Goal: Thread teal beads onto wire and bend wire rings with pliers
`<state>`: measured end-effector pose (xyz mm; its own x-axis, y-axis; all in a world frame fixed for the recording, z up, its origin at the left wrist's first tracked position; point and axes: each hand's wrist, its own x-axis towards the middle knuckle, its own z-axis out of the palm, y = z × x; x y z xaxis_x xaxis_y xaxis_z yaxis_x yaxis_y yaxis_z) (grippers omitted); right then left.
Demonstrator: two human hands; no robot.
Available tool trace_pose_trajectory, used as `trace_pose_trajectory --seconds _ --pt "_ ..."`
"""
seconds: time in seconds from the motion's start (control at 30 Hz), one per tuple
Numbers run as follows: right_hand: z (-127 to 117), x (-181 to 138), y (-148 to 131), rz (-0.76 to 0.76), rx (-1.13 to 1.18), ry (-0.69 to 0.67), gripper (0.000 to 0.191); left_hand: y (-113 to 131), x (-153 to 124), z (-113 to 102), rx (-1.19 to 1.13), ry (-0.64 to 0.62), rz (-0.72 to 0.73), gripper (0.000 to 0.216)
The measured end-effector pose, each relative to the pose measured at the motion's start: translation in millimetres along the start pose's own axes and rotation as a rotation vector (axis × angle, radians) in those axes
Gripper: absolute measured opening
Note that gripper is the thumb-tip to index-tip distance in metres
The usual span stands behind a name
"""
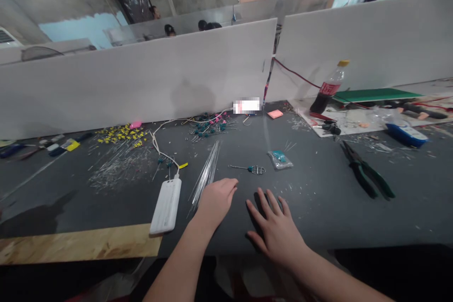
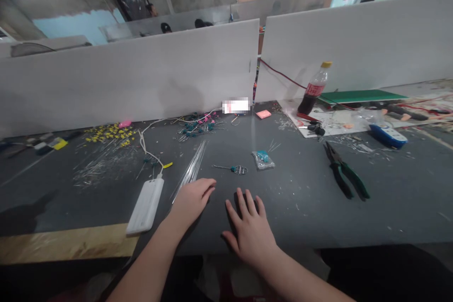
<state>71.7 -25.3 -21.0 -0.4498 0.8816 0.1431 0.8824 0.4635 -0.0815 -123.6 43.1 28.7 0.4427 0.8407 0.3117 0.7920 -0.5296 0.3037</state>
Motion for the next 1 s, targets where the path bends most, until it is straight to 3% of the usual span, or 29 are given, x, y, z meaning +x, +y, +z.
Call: trace_pose_trajectory --seconds 0.1,0.33,0.43,0.67,0.8,0.87,1.0 --pt "1.3 4.9 0.7 -0.002 -0.004 0.007 0.063 -1.2 -0.4 -0.1 0.004 -0.003 -0.005 0.019" --pt "6.5 -47.9 -2.6 -0.095 -0.012 0.063 0.076 -1.3 -1.1 -0.2 0.012 -0.025 0.004 0.019" --pt "6.3 -52.6 -0.7 -0.092 -0.016 0.058 0.074 0.8 0.3 0.2 0.017 -0.039 0.005 0.019" --pt "0.0 -3.2 5.1 0.011 0.027 0.014 0.065 1.2 1.9 3.6 0.036 -0.087 -0.030 0.020" --pt "-16.6 29.7 24.4 0.043 0.073 0.010 0.062 -1.8 3.0 1.0 0.061 -0.139 -0.066 0.022" --pt "-24.0 43.2 43.8 -0.115 0.134 -0.017 0.064 -2.8 3.6 -1.3 0.089 -0.183 -0.097 0.023" --pt "-28.1 64.6 85.5 -0.667 0.214 -0.144 0.059 -1.7 3.0 -4.1 0.146 -0.307 -0.133 0.022"
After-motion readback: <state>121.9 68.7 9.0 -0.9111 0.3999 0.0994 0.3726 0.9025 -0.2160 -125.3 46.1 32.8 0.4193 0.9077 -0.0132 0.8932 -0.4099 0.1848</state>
